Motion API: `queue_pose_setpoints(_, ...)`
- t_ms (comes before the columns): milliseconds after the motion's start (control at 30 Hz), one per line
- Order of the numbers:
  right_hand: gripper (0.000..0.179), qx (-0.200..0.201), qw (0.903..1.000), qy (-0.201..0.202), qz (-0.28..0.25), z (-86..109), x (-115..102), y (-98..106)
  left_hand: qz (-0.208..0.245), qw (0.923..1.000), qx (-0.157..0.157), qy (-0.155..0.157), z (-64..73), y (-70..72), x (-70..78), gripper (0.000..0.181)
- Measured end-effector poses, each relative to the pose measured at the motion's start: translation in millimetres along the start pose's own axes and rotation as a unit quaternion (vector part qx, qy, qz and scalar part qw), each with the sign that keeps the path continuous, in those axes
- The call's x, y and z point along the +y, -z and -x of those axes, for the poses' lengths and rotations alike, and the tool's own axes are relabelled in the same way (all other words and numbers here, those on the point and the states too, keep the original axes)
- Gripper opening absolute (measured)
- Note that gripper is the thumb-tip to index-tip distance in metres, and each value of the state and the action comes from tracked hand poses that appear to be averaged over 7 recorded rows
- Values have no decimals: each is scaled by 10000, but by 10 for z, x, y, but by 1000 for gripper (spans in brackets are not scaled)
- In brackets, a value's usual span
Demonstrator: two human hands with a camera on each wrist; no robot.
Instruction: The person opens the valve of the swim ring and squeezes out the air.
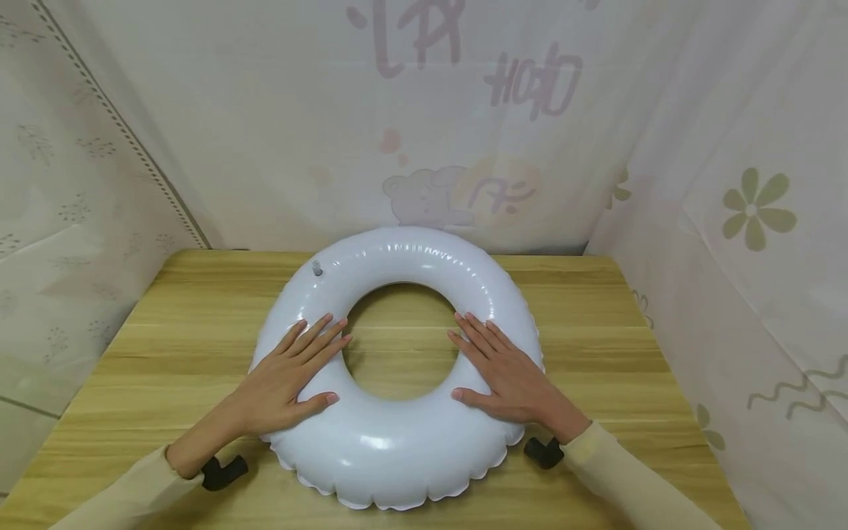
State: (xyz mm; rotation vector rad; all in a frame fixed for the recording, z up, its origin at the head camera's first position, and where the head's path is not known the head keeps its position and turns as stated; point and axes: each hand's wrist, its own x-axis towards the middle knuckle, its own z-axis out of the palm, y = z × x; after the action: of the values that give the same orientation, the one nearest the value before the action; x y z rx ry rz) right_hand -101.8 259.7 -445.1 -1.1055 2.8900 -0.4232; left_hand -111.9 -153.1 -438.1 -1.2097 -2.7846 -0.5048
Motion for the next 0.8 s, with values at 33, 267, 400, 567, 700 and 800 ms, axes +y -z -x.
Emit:
queue_pose_setpoints(33, 87, -4, 10000, -18, -20, 0, -2, -5, -9, 10000, -3, 2, 0, -1, 0, 82)
queue_pose_setpoints(267, 86, 78, 10000, -19, -55, -6, -8, -21, -41, 10000, 78, -8, -4, -17, 2, 81)
queue_pose_setpoints(400, 86, 110, 9999, 12, -13, -1, -8, -39, -75, 9999, 108, -25, 1, -31, 12, 80)
queue_pose_setpoints(567, 85, 123, 9999, 37, 15, 4, -5, -60, -101, 9999, 57, 3, 8, -38, 12, 80)
queue_pose_setpoints(700, 85, 101, 9999, 14, 25, -6, -13, -54, -109, 9999, 57, -13, 6, -40, 2, 78)
queue_pose_setpoints(800, 85, 92, 10000, 0, 36, -15, -13, -49, -106, 9999, 110, -51, -1, -47, -1, 77)
